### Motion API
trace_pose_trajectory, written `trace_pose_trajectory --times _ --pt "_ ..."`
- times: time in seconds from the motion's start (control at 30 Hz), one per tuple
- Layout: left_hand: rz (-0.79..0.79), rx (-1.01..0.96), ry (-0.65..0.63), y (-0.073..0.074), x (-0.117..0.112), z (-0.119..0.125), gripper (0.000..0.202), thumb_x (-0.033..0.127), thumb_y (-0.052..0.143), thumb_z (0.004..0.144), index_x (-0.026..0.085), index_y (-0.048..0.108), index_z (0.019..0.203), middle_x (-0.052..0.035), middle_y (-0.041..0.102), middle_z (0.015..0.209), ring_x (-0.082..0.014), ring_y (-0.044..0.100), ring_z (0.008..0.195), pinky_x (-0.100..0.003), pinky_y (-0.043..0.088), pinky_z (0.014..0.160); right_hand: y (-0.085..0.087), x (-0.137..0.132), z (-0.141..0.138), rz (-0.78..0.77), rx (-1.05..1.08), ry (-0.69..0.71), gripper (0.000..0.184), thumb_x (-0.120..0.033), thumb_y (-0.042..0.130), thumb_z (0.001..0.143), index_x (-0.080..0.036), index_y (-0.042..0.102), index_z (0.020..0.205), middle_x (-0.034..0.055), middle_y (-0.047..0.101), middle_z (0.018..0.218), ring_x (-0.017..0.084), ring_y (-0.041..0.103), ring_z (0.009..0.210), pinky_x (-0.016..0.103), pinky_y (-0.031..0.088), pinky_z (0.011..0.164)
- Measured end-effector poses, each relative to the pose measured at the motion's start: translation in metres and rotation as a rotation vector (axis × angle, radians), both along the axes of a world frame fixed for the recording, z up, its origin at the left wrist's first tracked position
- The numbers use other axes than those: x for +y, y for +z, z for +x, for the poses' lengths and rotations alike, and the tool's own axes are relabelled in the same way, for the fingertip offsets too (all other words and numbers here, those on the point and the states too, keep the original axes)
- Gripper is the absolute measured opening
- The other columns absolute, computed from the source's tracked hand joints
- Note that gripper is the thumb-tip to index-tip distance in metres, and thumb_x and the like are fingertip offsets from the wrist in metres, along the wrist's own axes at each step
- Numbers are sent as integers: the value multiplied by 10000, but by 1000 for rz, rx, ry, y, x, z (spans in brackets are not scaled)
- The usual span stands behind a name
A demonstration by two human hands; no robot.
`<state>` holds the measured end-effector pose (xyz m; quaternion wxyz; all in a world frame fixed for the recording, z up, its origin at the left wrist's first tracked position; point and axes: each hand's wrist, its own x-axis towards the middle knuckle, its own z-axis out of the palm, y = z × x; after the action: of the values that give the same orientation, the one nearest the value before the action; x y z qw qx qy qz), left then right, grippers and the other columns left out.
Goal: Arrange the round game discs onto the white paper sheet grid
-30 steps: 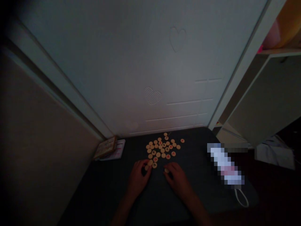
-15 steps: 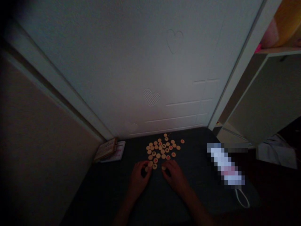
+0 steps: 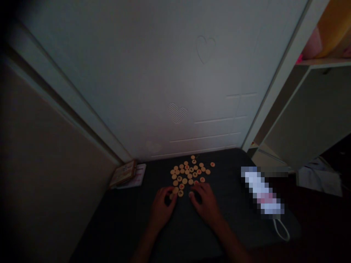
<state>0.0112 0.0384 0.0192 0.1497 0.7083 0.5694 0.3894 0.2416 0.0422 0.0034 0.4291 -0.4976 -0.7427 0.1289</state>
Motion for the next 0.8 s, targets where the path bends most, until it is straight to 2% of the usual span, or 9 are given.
trace_pose_trajectory --times 0.1,0.2,0.27,0.33,0.4,0.47,0.6,0.7,0.8 --pt "20 -20 24 -1 -1 0 199 352 611 957 248 650 1122 -83 671 1148 -268 651 1091 -458 559 945 1 24 20 25 1 -178 315 -395 618 963 -238 665 1233 137 630 1317 306 572 1251 532 485 1074" --pt "49 -40 51 2 8 -4 224 380 626 948 243 656 1122 -96 657 1200 -284 628 1147 -488 540 988 1 59 45 -20 -58 -257 441 -486 568 972 -205 642 1303 175 551 1441 349 495 1352 587 421 1115" --pt "60 -33 23 8 23 -6 232 376 606 963 242 644 1148 -99 648 1241 -286 609 1186 -513 513 1031 0 77 58 -54 -82 -268 492 -511 516 990 -179 620 1339 191 516 1486 351 475 1380 588 409 1122" --pt "51 12 -66 18 47 -7 257 341 535 1002 238 614 1223 -103 642 1285 -273 591 1230 -511 488 1069 -2 89 65 -77 -107 -236 478 -492 466 1013 -186 615 1349 173 538 1478 330 498 1369 572 402 1134" --pt "22 124 -218 29 77 -1 330 267 406 1039 222 569 1323 -108 629 1345 -250 568 1285 -496 464 1106 -5 92 67 -88 -122 -209 451 -457 427 1031 -198 623 1344 149 574 1453 307 525 1349 550 401 1142" --pt "13 177 -328 37 109 12 359 233 394 1026 219 590 1327 -91 632 1379 -231 561 1311 -453 456 1128 -8 92 67 -93 -132 -197 445 -424 389 1044 -196 627 1343 141 595 1434 292 538 1339 535 402 1146" --pt "0 270 -473 38 161 50 385 250 449 999 199 617 1341 -83 620 1437 -225 549 1347 -404 417 1169 -10 90 66 -99 -145 -183 464 -382 327 1059 -173 625 1347 145 610 1423 275 545 1341 525 392 1157" --pt "-11 328 -522 31 178 71 418 315 429 1020 188 599 1380 -94 589 1478 -236 522 1386 -424 379 1195 -8 88 66 -103 -164 -142 437 -386 364 1053 -213 616 1365 109 610 1440 261 537 1359 535 357 1182" --pt "-21 372 -548 24 177 76 451 366 403 1035 190 583 1409 -101 557 1511 -242 488 1422 -448 355 1207 -4 87 65 -118 -199 -83 432 -386 375 1053 -250 587 1404 85 586 1478 253 511 1393 564 310 1204"
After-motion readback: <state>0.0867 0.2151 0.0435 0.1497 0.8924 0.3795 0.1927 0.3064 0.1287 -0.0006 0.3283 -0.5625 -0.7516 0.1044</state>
